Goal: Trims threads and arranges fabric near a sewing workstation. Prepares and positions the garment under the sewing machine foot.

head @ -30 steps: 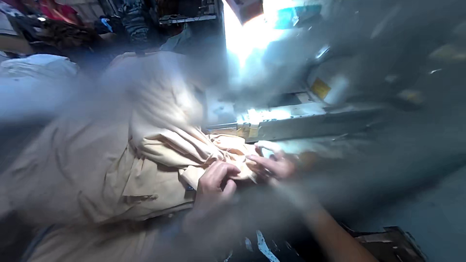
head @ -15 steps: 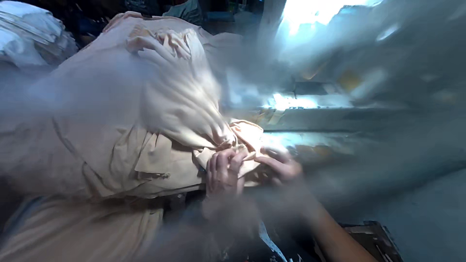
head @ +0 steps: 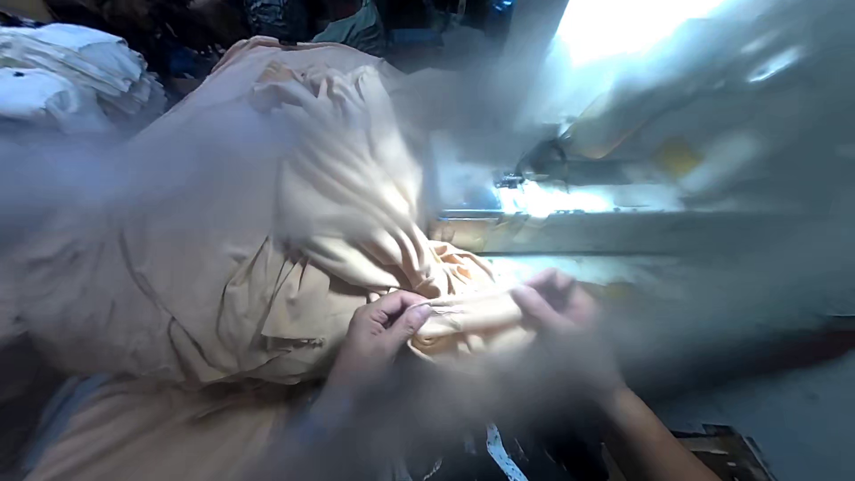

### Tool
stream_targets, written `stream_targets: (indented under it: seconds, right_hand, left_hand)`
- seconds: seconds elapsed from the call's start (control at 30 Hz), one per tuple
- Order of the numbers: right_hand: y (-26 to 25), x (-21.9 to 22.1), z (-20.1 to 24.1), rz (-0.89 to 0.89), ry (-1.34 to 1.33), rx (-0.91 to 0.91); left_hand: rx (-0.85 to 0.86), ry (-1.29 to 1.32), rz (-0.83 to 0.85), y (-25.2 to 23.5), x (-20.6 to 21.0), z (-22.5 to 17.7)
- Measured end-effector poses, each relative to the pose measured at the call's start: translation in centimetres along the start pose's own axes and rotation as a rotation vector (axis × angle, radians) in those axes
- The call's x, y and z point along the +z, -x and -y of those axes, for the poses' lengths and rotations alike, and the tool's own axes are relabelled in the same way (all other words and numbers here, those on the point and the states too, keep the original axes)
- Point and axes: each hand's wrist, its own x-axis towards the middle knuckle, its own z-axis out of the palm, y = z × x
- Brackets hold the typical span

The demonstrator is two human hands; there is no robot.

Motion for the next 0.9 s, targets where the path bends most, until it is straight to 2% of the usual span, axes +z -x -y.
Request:
stream_targets:
  seconds: [0.2,0.33,0.5,0.57,0.63,0.7,0.9]
  right_hand:
    - [-0.9,0.5,-0.6,-0.060,0.026,0.030]
    - [-1.1,-0.1,-0.7,-0.047,0.087,0.001]
    - [0.1,-0.8,-0.7,-0.113,0.563,-0.215]
    - [1.3,-0.9,0.8,-0.021,0.454,-0.243]
    - [2.3,-0.5,2.0,0.144,0.248,-0.181]
    - [2.8,0.3,2.0,0.246,0.168,-0.099]
    - [3.5,1.7,1.7,0.257,0.193,0.007]
  left_hand:
    - [-0.022,-0.079,-0.028,-1.1,0.1,-0.2]
    - [0.062,-0.191,0.059,-1.5,0.8,-0.9]
    - [0.003,-0.269,0.071,-2.2,1.8,-0.8]
    - [-0.015,-0.246,0.060,-2.0,2.1,-0.9]
    - [-0.010,-0.222,0.061,-1.8,2.4,-0.9]
    - [-0.001,-0.210,0.063,-1.6,2.6,-1.1]
    - [0.000,-0.183,0.018,-0.7,3.3,-1.7]
